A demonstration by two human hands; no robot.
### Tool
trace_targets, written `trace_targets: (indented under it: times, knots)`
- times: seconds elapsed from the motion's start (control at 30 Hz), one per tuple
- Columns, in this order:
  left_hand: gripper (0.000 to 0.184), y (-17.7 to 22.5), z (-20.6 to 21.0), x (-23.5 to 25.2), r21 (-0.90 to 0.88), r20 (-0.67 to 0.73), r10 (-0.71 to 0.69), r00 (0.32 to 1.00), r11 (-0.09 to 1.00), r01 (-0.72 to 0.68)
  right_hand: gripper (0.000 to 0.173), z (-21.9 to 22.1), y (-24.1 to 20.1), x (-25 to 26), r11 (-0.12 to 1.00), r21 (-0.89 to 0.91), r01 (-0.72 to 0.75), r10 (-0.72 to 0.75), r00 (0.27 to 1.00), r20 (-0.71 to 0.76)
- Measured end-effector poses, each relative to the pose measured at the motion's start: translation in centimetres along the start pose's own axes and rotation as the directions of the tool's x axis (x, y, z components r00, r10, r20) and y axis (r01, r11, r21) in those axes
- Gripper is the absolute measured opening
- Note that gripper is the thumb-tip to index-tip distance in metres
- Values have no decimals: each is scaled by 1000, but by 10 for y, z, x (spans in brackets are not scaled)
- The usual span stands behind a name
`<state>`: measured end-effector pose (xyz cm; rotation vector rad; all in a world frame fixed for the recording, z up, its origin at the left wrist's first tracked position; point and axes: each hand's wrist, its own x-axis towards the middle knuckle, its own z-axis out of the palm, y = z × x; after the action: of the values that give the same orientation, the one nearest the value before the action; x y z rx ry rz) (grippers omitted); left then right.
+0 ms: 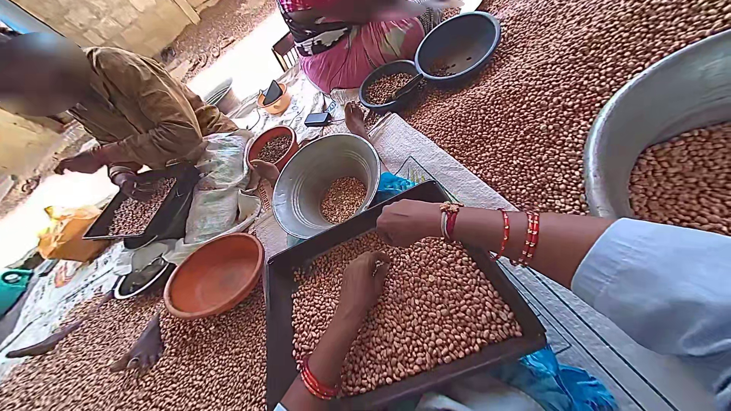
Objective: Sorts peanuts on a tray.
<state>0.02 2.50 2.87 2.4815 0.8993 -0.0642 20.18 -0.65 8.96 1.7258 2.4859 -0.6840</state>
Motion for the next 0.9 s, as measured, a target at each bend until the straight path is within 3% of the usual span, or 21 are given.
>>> trace_targets:
  times: [0.17,0.23,0.3,0.37,0.5,0.6,0.8,0.9]
  knots:
    - [25,3,5,4,80,-7,27,1000,996,-27,16,19,-12,0,989,-132,67,-56,995,86]
    - [20,-10,-2,8,-93,-78,-4,997,996,-4,13,26,-11,1,985,-155,82,-67,993,96]
    - [15,-29,-16,9,-396,-113,-77,991,918,26,14,32,-8,1,986,-144,80,-65,992,106]
    - [21,-45,-30,5,-499,-106,-91,990,866,26,15,34,-6,1,989,-124,75,-61,991,115]
    - [19,-46,-38,-14,-220,107,-114,988,966,136,15,32,-8,3,992,-117,54,-36,988,149]
    - [19,-28,-25,-26,-10,124,-106,987,994,108,17,32,-7,3,996,-91,23,-9,988,154]
    - [22,-17,-16,-25,130,156,-94,983,989,73,17,31,-6,3,997,-72,-38,52,978,201]
    - [26,-13,-22,-19,145,264,-146,953,983,110,19,21,-9,1,996,-56,-76,87,966,245]
